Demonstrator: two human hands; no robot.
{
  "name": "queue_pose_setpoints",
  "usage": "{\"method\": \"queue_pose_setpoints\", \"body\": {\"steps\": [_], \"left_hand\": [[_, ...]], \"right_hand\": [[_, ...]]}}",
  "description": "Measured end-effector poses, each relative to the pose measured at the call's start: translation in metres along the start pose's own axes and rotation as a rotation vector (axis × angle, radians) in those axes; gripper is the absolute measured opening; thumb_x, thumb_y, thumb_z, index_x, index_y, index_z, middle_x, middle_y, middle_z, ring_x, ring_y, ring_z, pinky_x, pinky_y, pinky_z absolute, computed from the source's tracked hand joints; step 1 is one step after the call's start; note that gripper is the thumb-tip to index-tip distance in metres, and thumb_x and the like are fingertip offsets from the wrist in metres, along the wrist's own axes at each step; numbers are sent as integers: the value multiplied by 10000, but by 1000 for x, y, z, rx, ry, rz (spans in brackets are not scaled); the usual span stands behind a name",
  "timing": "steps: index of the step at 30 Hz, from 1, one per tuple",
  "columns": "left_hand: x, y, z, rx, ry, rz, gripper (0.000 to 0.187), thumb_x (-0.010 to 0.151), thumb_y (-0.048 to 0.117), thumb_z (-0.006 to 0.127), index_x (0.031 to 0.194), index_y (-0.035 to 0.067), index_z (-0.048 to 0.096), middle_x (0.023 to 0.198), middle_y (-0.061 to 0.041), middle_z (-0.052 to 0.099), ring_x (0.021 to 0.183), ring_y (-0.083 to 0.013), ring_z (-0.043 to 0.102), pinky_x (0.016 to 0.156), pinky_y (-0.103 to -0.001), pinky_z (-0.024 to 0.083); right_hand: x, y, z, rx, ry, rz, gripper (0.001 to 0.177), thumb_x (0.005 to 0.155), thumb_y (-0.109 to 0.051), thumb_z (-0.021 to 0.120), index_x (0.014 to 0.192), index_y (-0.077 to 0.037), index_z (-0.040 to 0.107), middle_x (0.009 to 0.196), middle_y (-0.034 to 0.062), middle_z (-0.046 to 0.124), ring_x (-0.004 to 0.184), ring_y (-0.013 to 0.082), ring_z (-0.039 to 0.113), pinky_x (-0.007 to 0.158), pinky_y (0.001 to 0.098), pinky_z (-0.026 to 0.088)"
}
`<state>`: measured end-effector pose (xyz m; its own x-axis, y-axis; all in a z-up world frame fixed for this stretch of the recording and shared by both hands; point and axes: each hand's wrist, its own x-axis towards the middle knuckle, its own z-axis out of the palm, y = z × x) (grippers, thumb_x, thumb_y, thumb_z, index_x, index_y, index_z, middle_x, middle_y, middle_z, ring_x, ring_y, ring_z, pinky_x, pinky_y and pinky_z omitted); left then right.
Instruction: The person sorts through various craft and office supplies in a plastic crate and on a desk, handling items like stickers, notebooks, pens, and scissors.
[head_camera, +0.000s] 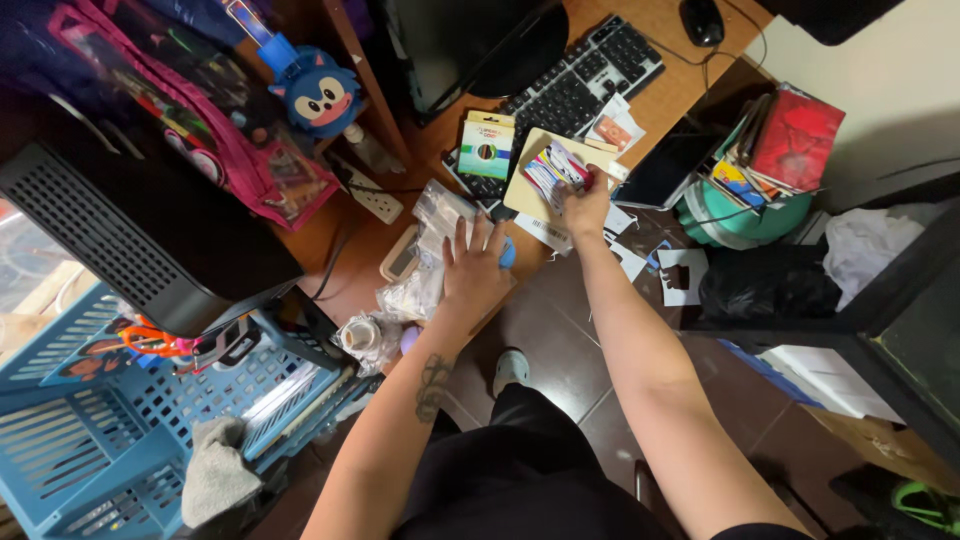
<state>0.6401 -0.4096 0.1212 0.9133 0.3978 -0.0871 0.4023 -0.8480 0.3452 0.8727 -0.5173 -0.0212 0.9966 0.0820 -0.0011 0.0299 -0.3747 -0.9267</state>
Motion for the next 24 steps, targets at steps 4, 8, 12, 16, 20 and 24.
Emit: {"method": "queue_pose_setpoints", "body": {"steps": [4,8,12,16,20,24], "left_hand": [[0,1,-1,-22,-15,-25,870,785,280,706,1574,233,342,1670,-124,214,1529,-421,145,1204,-619,162],[-7,-1,-8,-62,13,-3,860,807,296,712,1576,212,339,1661,-156,231,1522,-444,159,1200,-621,174],[-24,-9,-15,-128,103,5,857,781,287,717,1559,193,370,1644,-153,277,1514,-435,211,1201,-616,206],[-46,-22,-24,-202,245,14,782,799,228,708,1531,180,437,1637,-154,328,1487,-429,289,1181,-581,285],[-86,-50,-48,-308,439,37,659,823,180,719,1445,117,512,1517,-155,492,1388,-402,441,1131,-509,411],[-151,-87,-78,-393,590,-71,535,851,132,712,1366,73,579,1335,-155,631,1260,-373,559,1070,-461,468]], "right_hand": [[-3,11,-2,-214,-6,-178,527,792,-80,793,1282,3,617,1244,203,606,1135,360,613,1023,401,495],[-10,-3,-2,-345,74,-351,536,847,-140,795,1319,17,596,1337,223,574,1205,399,563,1061,438,439],[-41,-56,-12,-429,80,-443,529,778,-90,800,1277,-10,644,1319,213,582,1215,417,526,996,530,373],[-88,-110,-6,-153,-82,-547,302,901,-56,722,1198,-32,676,1207,150,678,1149,332,635,1001,432,486],[-162,-158,10,110,-412,-525,179,983,-73,689,1154,-20,684,1011,109,733,939,223,712,879,340,555],[-252,-210,19,205,-759,-493,161,974,-80,670,1118,-8,688,1015,79,739,913,147,709,837,280,561]]}}
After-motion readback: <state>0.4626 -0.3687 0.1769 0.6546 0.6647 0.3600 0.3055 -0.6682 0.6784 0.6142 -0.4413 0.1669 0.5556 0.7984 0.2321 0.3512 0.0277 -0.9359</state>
